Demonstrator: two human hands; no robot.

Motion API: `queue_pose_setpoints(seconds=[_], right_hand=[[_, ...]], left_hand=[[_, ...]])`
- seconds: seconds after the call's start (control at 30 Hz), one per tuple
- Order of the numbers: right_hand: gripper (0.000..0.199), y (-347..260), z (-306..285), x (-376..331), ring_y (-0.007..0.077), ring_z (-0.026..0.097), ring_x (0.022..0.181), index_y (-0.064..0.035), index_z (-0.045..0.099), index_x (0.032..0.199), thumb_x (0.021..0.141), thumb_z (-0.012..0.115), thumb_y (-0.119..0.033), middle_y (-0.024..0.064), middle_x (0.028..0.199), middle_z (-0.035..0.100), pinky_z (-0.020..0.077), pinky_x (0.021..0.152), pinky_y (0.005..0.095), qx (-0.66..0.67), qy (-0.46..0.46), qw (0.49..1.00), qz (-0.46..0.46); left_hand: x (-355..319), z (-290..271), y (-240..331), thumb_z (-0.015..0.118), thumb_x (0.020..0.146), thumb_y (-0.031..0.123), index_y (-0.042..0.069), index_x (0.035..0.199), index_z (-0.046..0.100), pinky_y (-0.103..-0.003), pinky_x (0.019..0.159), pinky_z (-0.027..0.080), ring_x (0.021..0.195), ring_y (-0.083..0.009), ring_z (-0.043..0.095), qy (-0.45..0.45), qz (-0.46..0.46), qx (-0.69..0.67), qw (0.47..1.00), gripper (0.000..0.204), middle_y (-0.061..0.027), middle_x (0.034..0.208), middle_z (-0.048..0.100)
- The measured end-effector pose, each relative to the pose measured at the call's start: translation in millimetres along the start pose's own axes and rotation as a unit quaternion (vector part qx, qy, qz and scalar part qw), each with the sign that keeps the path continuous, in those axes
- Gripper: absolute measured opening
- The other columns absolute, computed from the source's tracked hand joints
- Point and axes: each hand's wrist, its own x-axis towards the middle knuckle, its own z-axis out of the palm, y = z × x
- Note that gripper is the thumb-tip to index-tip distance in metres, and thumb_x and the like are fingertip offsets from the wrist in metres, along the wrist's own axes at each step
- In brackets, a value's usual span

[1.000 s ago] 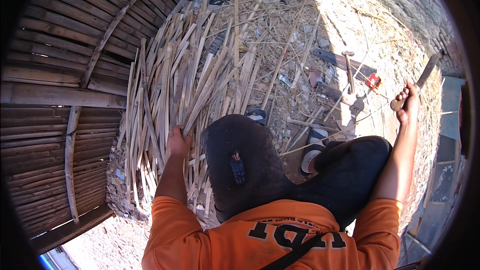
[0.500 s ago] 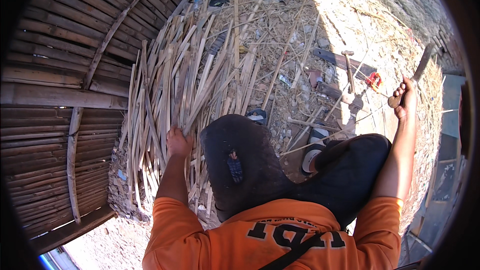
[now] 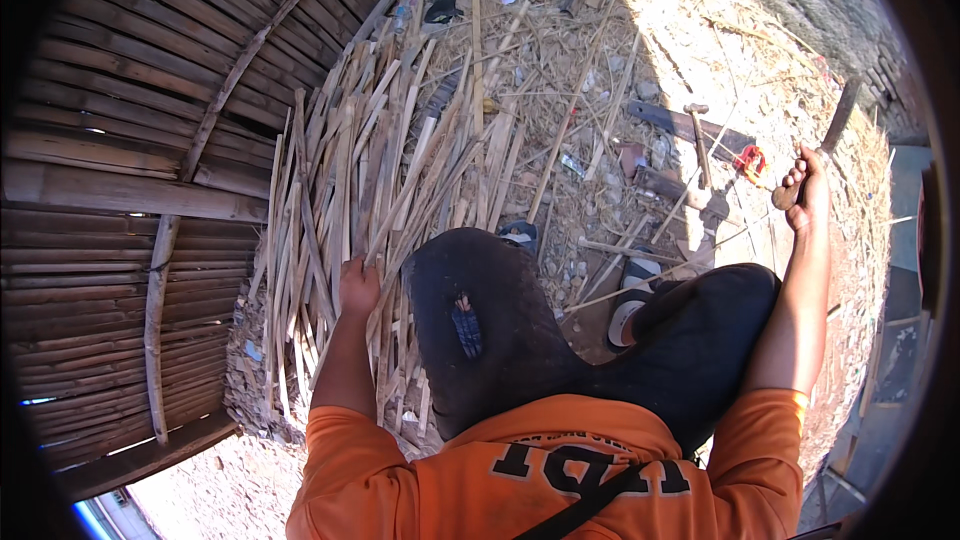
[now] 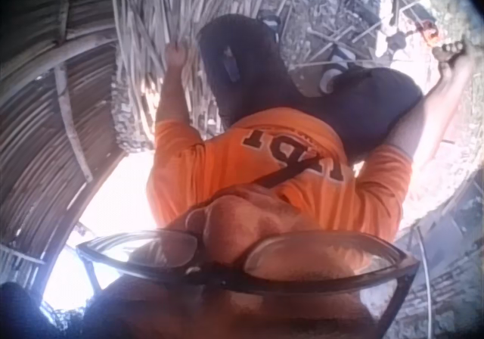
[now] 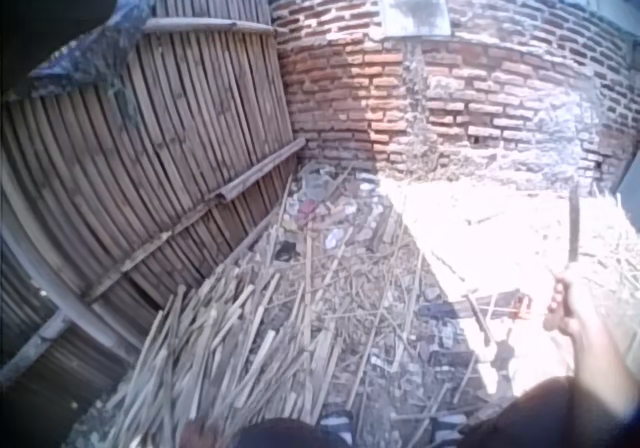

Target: The person shapes and shaves thin wood strips using a large knife and later a hammer while working in an outdoor workshop area.

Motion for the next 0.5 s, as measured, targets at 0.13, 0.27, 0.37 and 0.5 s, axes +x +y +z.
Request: queue_pose_setpoints(seconds=[0.13, 0.27, 0.37, 0.5], right_hand=[[0.017, 1.2, 2.7, 1.0, 0.0087, 0.042, 0.059, -0.0133, 0.056, 0.088, 0.093, 0.071, -0.019, -0.0049, 0.069, 0.046, 0.0366, 0.054, 0.0251, -0.021, 0.012, 1.0, -0.014], [0.019, -2.0, 7.3, -10.3, 0.0081, 0.044, 0.056, -0.0134, 0.055, 0.085, 0.093, 0.071, -0.021, -0.0046, 0.066, 0.047, 0.0376, 0.051, 0.0243, -0.063, 0.013, 0.997, -0.039], [0.018, -4.3, 21.8, -27.3, 0.008, 0.046, 0.054, -0.011, 0.057, 0.086, 0.092, 0.071, -0.02, -0.0029, 0.066, 0.05, 0.0385, 0.05, 0.0249, -0.105, 0.018, 0.992, -0.064], [0.015, -9.6, 35.2, -45.2, 0.0077, 0.045, 0.052, -0.0091, 0.057, 0.09, 0.09, 0.071, -0.015, -0.002, 0.067, 0.05, 0.0386, 0.048, 0.0253, -0.136, -0.018, 0.988, -0.076]], left_hand=[[3.1, -2.3, -1.0, 0.064, 0.09, 0.021, 0.0, 0.117, 0.062, -0.052, 0.09, 0.048, 0.106, -0.0464, 0.06, 0.043, 0.054, 0.03, 0.997, 0.034, -0.0276, 0.111, 0.063], [3.7, -35.5, 52.5, 0.069, 0.09, 0.025, 0.0, 0.114, 0.06, -0.05, 0.087, 0.05, 0.101, -0.0456, 0.063, 0.031, 0.024, 0.022, 0.999, 0.036, -0.0267, 0.104, 0.066], [-4.5, -56.6, 92.9, 0.067, 0.093, 0.028, 0.0, 0.114, 0.06, -0.049, 0.085, 0.051, 0.095, -0.0451, 0.065, 0.019, -0.031, 0.012, 0.999, 0.036, -0.0253, 0.1, 0.068], [-2.9, -65.3, 96.0, 0.062, 0.098, 0.029, -0.001, 0.115, 0.061, -0.047, 0.083, 0.052, 0.091, -0.0446, 0.066, 0.013, 0.008, -0.13, 0.991, 0.034, -0.0251, 0.099, 0.068]])
